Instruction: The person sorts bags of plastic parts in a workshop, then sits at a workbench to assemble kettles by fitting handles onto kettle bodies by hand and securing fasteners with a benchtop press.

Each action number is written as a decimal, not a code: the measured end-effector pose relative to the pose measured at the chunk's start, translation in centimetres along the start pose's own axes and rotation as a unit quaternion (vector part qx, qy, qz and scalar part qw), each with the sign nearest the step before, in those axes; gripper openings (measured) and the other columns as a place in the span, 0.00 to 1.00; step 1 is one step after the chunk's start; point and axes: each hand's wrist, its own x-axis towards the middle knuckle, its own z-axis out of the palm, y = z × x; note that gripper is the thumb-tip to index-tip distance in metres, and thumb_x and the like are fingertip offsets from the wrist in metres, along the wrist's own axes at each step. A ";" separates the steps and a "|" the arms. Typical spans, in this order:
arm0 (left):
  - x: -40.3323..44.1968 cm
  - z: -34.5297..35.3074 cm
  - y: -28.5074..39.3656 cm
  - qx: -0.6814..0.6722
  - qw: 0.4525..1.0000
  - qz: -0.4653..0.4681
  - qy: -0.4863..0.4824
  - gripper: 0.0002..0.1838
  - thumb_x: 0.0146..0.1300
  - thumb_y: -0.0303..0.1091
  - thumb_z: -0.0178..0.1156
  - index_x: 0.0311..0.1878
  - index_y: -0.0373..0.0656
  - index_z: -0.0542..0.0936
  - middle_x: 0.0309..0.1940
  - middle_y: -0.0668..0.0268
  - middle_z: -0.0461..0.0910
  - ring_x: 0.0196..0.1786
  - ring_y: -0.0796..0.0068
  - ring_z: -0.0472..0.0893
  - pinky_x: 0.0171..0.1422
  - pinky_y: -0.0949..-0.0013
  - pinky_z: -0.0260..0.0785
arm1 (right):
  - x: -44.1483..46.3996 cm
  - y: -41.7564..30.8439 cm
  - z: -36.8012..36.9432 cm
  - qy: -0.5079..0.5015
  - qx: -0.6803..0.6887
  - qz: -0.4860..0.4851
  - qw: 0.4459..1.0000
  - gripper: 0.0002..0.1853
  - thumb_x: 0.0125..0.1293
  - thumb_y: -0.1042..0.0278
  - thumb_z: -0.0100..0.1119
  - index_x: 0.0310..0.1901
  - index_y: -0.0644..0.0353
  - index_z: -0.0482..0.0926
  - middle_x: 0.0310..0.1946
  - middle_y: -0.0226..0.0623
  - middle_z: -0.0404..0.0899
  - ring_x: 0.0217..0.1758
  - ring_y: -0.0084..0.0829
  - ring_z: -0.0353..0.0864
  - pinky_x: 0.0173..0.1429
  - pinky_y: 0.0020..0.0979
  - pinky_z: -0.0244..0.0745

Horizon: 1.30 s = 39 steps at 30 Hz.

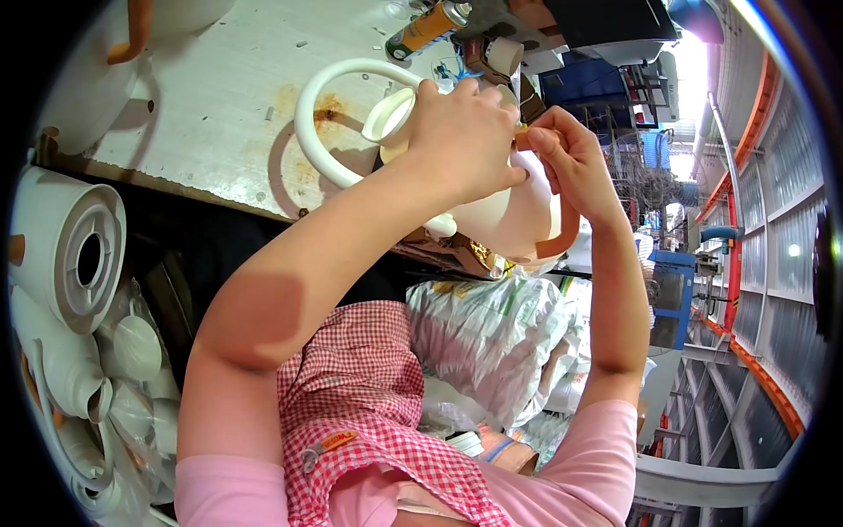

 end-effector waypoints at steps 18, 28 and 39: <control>0.6 -0.3 -0.1 -0.033 0.999 0.006 -0.035 0.33 0.51 0.57 0.71 0.57 0.46 0.81 0.57 0.68 0.80 0.66 0.68 0.73 0.67 0.53 0.60 | 0.2 -2.1 0.0 0.007 -0.344 -0.150 0.927 0.17 0.71 0.52 0.59 0.38 0.60 0.72 0.29 0.40 0.84 0.34 0.49 0.81 0.38 0.44 0.73; 0.5 0.0 -0.1 -0.024 0.999 0.026 -0.011 0.33 0.50 0.57 0.72 0.56 0.45 0.82 0.56 0.68 0.81 0.65 0.69 0.74 0.66 0.55 0.62 | 0.8 -1.9 -0.2 -0.020 -0.309 -0.143 0.940 0.17 0.71 0.53 0.59 0.37 0.61 0.73 0.30 0.41 0.84 0.34 0.48 0.81 0.38 0.43 0.72; 0.8 -0.2 0.6 -0.007 0.997 0.072 0.021 0.27 0.51 0.52 0.72 0.52 0.48 0.83 0.54 0.65 0.81 0.63 0.64 0.76 0.66 0.53 0.64 | -1.7 1.3 0.0 0.279 -0.096 -0.288 0.911 0.22 0.65 0.57 0.66 0.55 0.60 0.76 0.39 0.43 0.82 0.43 0.41 0.83 0.50 0.39 0.77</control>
